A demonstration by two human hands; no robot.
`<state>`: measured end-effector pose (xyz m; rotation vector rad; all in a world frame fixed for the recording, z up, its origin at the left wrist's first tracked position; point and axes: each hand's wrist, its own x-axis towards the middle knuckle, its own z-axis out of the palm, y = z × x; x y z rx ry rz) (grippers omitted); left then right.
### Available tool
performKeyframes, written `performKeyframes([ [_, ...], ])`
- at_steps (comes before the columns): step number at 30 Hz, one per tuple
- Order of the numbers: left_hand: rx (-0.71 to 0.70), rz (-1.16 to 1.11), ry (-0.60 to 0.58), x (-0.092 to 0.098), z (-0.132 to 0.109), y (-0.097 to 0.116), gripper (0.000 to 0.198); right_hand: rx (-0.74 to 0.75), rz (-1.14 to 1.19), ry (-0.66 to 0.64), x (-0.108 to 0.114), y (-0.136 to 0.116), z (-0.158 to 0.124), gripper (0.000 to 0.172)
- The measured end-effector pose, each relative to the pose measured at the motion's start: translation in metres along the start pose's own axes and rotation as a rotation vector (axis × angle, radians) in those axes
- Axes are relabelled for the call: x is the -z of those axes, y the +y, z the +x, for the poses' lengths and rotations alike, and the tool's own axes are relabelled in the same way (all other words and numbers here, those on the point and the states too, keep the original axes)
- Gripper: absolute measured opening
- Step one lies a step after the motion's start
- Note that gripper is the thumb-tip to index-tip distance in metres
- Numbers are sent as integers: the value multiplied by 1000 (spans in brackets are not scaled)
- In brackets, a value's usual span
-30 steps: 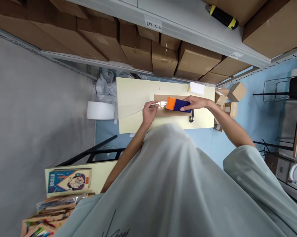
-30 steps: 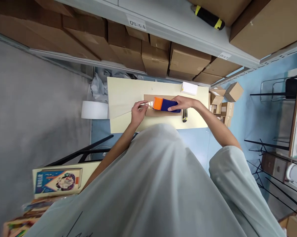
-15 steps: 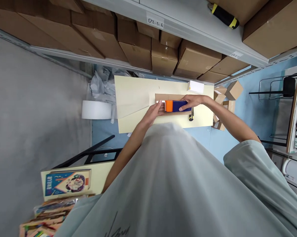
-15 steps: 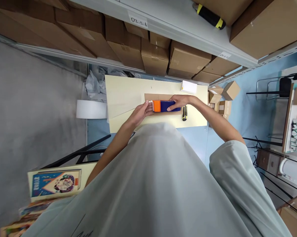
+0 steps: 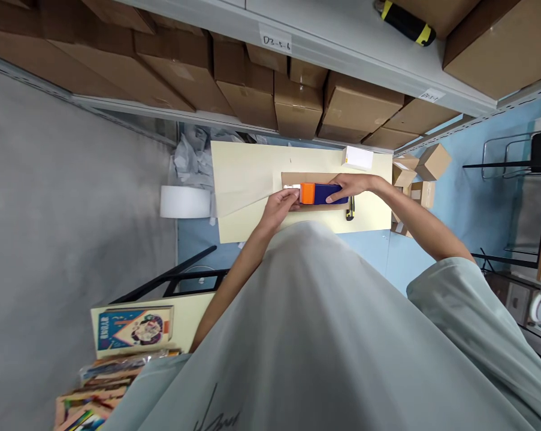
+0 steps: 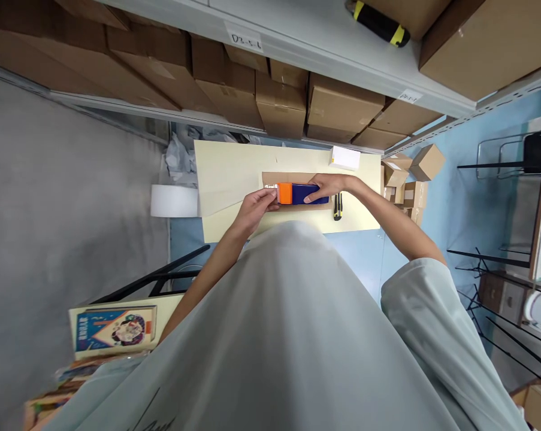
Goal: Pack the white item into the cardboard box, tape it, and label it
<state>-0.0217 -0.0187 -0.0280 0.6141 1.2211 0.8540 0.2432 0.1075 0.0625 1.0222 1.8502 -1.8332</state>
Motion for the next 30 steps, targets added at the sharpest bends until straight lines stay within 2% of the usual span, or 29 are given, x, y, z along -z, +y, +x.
performKeyframes([
  [7,-60,110,85,-5,6,-4,26,-21,-26,9,-2,-4,-2,67],
  [11,-125,216,152,-6,2,-1,23,-43,-51,37,-7,-16,-5,67],
  [14,-127,239,142,-3,-2,4,23,-85,-31,22,-11,-28,-10,66],
  [18,-99,196,101,10,-9,14,25,-136,-54,0,-15,-45,-19,67],
  [24,-110,222,-12,29,-24,35,48,-142,-70,14,-20,-67,-32,69],
  [27,-136,249,-10,40,-24,41,44,-168,-85,36,-18,-74,-37,70],
  [30,-151,272,58,60,-18,43,35,-217,-109,51,-10,-73,-46,72],
])
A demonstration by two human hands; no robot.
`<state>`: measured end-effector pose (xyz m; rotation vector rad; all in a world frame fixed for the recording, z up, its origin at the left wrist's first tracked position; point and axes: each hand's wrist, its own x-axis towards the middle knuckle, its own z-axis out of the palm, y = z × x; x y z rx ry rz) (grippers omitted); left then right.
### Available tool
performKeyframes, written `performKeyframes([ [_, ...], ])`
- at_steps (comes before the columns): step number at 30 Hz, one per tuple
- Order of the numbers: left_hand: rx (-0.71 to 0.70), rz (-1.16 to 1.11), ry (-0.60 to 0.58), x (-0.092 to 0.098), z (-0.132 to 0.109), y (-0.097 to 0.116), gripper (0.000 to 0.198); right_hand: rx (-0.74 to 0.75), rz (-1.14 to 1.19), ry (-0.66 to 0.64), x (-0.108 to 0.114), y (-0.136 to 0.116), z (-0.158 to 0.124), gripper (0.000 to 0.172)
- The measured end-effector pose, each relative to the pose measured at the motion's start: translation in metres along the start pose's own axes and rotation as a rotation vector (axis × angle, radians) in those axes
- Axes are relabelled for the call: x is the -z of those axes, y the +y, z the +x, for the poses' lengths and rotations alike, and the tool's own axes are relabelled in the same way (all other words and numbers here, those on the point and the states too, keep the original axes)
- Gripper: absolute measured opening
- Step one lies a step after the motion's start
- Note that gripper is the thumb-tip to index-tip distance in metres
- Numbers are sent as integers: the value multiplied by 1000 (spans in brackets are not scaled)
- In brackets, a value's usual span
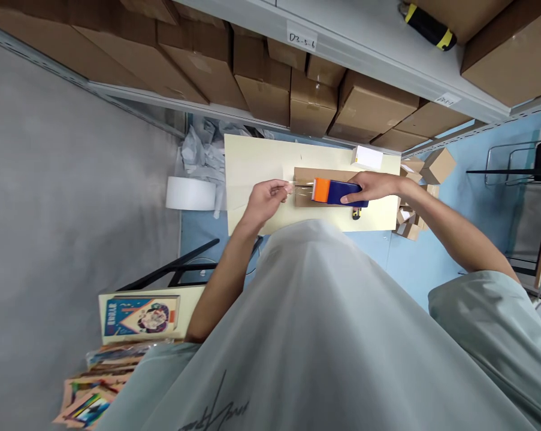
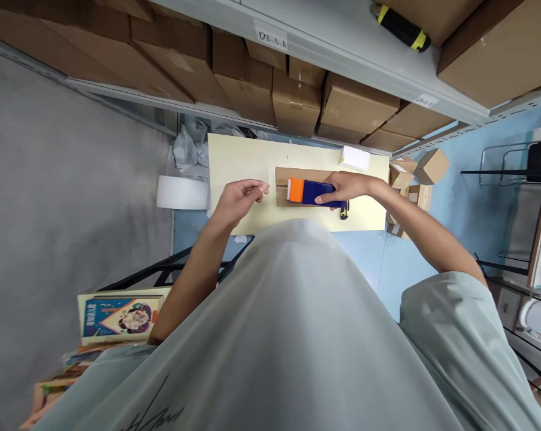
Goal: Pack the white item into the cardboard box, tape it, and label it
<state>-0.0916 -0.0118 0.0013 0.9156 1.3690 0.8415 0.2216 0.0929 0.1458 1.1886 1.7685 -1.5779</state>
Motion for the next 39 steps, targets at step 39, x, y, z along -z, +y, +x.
performKeyframes([
  [39,167,286,222,-29,42,-90,78,-320,-224,63,13,29,75,58],
])
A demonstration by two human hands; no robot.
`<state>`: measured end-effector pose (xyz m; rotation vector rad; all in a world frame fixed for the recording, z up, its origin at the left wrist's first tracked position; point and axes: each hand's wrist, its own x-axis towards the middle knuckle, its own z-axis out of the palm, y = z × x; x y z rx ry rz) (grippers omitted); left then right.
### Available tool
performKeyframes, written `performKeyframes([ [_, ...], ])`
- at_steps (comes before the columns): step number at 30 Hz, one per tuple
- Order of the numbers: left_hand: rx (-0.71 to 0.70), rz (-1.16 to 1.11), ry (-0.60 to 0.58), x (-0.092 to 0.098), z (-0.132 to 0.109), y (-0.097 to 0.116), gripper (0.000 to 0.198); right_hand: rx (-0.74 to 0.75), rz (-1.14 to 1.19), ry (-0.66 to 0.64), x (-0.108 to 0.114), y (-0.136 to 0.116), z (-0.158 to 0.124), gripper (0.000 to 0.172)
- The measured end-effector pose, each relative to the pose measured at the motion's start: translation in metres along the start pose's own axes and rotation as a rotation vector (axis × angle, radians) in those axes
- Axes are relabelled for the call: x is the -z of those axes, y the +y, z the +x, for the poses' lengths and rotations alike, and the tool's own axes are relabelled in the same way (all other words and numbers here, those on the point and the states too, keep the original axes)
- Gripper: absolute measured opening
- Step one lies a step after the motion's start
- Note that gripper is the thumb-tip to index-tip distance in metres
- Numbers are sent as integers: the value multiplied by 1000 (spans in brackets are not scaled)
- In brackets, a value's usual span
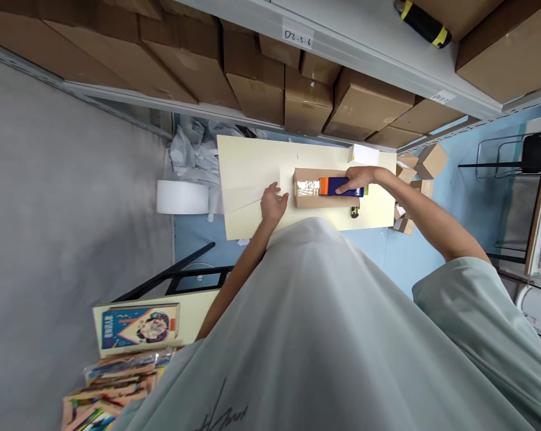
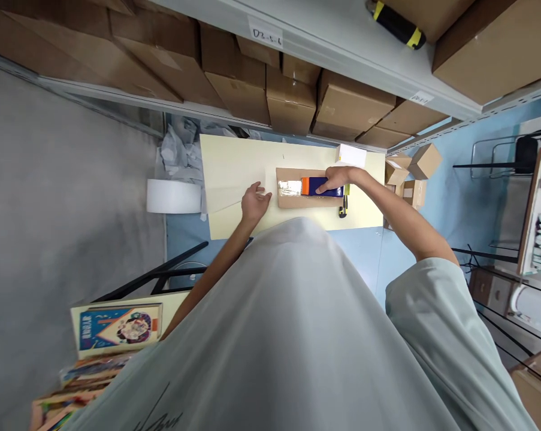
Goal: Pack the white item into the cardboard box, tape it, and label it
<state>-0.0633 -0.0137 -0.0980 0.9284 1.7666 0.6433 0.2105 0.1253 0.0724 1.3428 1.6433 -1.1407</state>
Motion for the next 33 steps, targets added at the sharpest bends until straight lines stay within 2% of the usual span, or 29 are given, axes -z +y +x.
performKeyframes([
  [2,-253,0,7,-3,-13,10,82,4,8,-10,-1,1,2,57],
  [4,-497,46,-75,-11,-25,24,104,5,3,-15,-1,1,3,57],
  [7,-660,237,-244,-30,-31,42,144,9,-29,1,0,-1,4,55],
  [9,-685,411,-280,-42,-30,47,155,12,-72,10,1,-2,2,53],
  [12,-688,614,-249,-51,-26,45,148,37,-115,1,1,-2,-4,52],
  [16,-668,683,-223,-53,-24,39,137,107,-74,-22,1,6,-14,46],
  [19,-656,680,-215,-53,-25,38,135,144,-43,-59,4,21,-20,50],
  [22,-650,681,-216,-53,-24,40,135,139,-13,-131,11,44,-25,55],
  [26,-626,690,-227,-53,-23,45,136,109,37,-201,21,87,-34,57],
  [33,-580,696,-238,-54,-19,47,152,69,117,-242,26,167,-44,61],
])
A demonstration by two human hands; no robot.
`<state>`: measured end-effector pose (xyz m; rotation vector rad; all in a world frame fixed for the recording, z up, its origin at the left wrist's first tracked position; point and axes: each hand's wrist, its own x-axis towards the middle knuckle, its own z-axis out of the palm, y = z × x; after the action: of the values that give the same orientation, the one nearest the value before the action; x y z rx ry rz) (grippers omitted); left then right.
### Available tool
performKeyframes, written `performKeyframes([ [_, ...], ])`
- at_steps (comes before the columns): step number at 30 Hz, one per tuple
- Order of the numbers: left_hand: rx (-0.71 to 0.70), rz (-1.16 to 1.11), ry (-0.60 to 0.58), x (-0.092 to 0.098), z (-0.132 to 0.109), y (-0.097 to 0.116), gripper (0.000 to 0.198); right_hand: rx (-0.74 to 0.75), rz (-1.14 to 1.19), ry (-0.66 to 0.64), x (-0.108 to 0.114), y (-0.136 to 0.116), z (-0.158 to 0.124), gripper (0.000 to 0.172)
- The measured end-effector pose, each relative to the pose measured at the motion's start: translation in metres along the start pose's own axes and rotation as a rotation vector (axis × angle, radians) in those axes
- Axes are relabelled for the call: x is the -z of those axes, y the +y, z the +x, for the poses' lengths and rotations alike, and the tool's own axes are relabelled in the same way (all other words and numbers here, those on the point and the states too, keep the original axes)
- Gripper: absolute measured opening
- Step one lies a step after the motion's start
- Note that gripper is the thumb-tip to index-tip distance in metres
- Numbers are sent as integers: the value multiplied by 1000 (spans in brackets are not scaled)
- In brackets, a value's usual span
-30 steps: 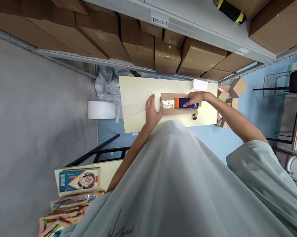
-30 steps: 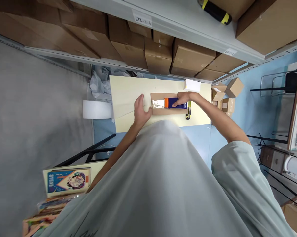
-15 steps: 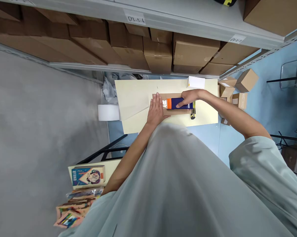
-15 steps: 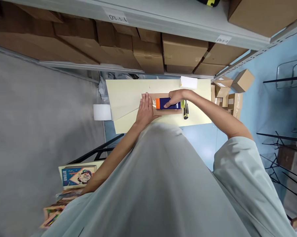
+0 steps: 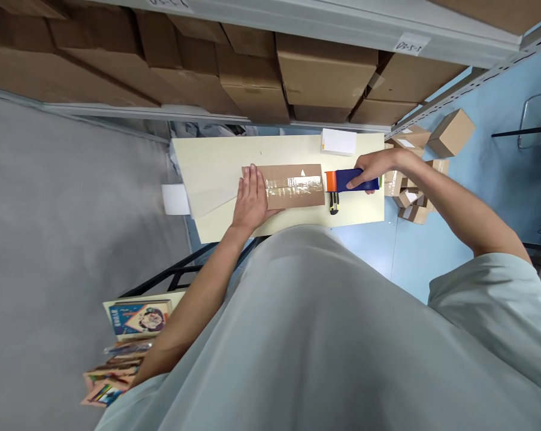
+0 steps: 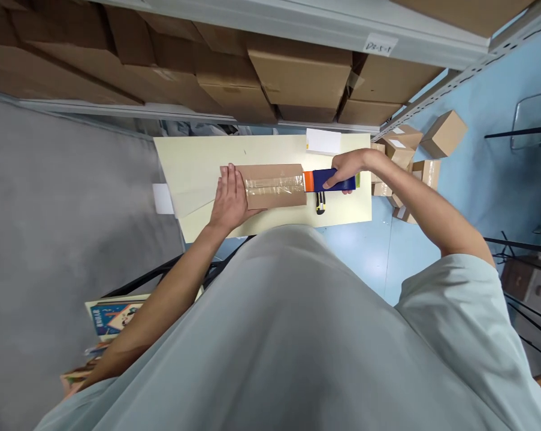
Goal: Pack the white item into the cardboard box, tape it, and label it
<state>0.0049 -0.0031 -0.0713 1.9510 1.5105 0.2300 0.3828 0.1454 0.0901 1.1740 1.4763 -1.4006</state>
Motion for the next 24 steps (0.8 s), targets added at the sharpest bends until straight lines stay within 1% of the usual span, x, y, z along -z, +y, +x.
performKeyframes([
  [3,16,-27,4,-1,1,0,150,10,7,3,-3,14,13,60],
  [7,13,-39,8,-1,0,1,145,3,2,13,-5,20,37,59],
  [9,7,-32,3,0,0,1,145,25,22,7,-4,23,41,61],
  [13,18,-22,-27,-2,2,-3,147,97,63,-30,-3,31,34,63],
  [18,23,-20,-31,-7,6,-5,152,126,61,-51,-3,38,22,62],
  [24,32,-56,3,-7,7,3,136,107,42,-26,-4,39,14,60],
])
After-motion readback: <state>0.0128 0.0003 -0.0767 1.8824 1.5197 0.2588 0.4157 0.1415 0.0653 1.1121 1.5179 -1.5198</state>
